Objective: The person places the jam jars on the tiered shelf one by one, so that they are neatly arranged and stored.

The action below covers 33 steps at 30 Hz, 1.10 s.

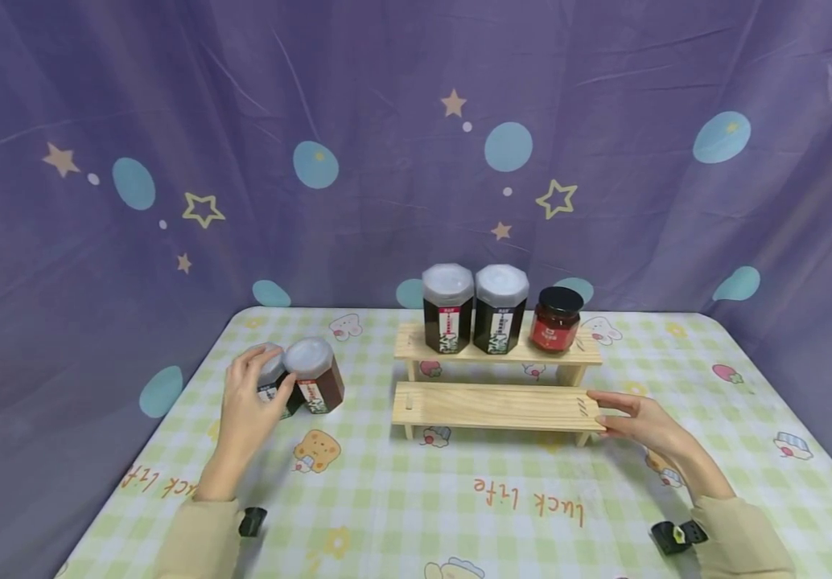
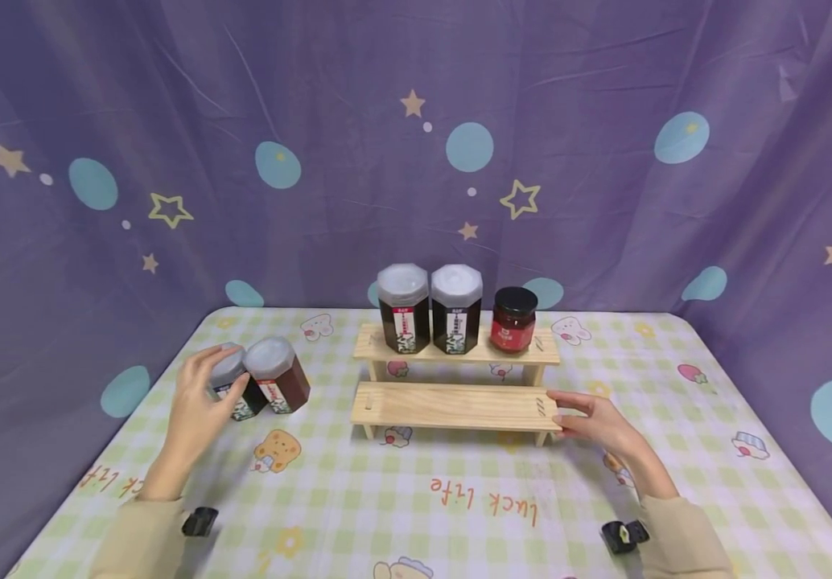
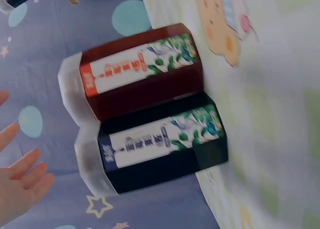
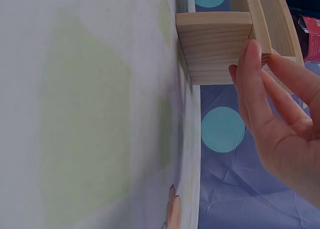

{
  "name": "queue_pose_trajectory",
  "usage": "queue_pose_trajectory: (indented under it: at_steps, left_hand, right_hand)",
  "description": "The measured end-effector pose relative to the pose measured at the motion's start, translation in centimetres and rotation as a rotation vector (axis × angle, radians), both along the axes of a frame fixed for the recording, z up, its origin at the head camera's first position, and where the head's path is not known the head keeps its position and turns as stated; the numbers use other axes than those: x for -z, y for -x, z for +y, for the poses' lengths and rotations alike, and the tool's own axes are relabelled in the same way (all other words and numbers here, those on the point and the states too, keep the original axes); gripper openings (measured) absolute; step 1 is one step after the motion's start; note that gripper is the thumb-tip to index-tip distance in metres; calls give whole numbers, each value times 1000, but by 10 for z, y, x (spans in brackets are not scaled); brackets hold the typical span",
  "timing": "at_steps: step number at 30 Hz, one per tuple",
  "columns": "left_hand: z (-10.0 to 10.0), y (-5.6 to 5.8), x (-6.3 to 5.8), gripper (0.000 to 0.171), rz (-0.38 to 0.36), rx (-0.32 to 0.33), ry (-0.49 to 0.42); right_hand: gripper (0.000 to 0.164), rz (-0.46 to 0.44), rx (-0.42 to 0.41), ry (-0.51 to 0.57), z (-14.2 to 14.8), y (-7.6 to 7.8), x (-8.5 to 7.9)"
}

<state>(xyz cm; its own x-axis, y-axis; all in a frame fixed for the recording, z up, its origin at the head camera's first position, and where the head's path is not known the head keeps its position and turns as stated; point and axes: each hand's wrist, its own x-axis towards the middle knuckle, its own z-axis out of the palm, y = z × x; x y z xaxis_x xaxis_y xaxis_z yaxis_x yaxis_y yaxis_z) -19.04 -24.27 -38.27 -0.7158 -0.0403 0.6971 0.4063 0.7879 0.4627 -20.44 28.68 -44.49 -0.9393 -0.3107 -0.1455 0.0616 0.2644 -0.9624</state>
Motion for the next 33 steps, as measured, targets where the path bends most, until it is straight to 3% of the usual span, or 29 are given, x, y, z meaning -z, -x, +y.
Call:
queue_pose_trajectory:
  at_steps: [20, 33]
  left_hand:
    - [-29, 4, 11, 49, -252, -108, 5]
    - [-38, 11, 22, 58, -304, -91, -27]
  right_hand:
    - [58, 6, -6, -13, 0, 0, -3]
    - [58, 11, -14, 5, 0, -1, -4]
